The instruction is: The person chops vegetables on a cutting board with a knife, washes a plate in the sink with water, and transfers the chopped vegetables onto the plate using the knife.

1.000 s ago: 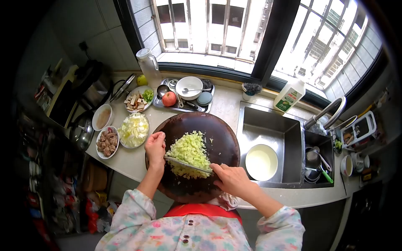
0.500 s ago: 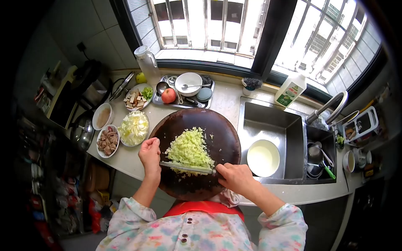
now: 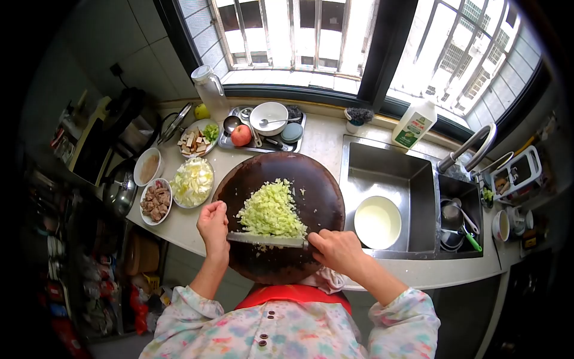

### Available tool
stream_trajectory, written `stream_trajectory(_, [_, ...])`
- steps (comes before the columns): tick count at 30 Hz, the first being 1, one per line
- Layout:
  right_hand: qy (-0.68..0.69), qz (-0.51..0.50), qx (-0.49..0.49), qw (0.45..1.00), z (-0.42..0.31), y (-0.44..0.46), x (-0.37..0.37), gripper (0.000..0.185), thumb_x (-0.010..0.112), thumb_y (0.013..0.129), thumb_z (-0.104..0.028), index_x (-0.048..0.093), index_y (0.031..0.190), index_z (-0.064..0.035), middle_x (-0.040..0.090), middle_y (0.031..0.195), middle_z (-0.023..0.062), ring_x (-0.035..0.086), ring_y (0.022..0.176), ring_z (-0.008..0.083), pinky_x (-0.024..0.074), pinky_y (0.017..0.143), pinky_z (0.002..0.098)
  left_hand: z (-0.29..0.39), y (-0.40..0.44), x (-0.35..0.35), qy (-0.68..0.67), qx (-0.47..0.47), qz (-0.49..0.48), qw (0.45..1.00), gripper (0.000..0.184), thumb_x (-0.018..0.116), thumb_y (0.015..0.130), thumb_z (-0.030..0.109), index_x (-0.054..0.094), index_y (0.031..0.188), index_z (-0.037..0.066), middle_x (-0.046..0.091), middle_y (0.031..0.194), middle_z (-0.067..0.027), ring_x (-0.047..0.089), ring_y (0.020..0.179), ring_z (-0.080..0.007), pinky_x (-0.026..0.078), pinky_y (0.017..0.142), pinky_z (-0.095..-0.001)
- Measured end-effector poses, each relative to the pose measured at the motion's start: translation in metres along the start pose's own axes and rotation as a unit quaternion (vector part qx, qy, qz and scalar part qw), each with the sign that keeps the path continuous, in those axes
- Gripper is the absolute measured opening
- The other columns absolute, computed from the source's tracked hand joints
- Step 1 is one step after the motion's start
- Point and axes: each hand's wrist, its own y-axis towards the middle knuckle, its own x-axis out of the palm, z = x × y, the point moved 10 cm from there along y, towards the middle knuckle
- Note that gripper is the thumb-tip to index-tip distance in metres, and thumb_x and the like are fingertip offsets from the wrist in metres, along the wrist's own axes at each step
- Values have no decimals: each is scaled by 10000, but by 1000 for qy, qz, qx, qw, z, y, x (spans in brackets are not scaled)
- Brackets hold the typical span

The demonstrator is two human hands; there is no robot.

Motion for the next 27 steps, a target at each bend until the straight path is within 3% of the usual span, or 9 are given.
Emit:
stream_trajectory(5, [-14,-14,-15,1000,6,-11,28,260,669,728,-241,515,896,-116,550,726,48,606,627,235,462,495,357,-46,-7,-18,0,-49,17,999,90,615,847,84,575,893,17,528,676,23,436,534,-31,342,465,-169])
stream_trajectory(11, [-102,69,-39,992,-6,20,-15,197,634,738,-203,503,849,-106,512,667,30,580,569,190,458,485,326,-8,23,4,-64,9,6,998,103,611,857,103,569,904,22,496,625,37,393,486,-9,250,380,-160])
stream_trajectory(15, [-97,87,-14,991,6,30,6,126,593,746,-169,510,815,-105,529,645,36,584,554,205,462,484,337,-37,52,8,-26,27,11,999,101,593,873,112,547,906,29,477,625,35,342,452,-6,230,365,-162])
stream_trajectory(19, [-54,72,1,996,22,25,32,189,648,712,-197,512,798,-98,562,655,72,603,572,238,476,505,357,-31,42,10,66,93,44,993,96,584,876,98,553,910,13,495,639,28,387,483,-22,273,402,-167])
stream_trajectory(23, [-42,51,10,998,24,34,11,232,671,708,-224,514,816,-91,564,666,79,606,586,258,478,505,372,-17,50,12,9,46,35,998,110,602,862,100,560,914,12,497,626,24,392,481,-21,271,401,-162])
stream_trajectory(24, [-50,53,9,997,21,35,2,256,682,701,-240,512,822,-92,557,665,71,605,592,260,477,504,375,-3,46,16,-10,35,13,999,99,602,853,72,570,902,-8,519,663,22,430,548,-38,346,485,-180])
stream_trajectory(27, [-72,44,32,996,22,46,-10,238,673,709,-236,514,812,-91,567,659,71,608,591,263,481,508,377,-2,57,25,-27,5,0,1000,102,602,851,70,566,906,-8,520,667,21,425,541,-36,337,480,-173])
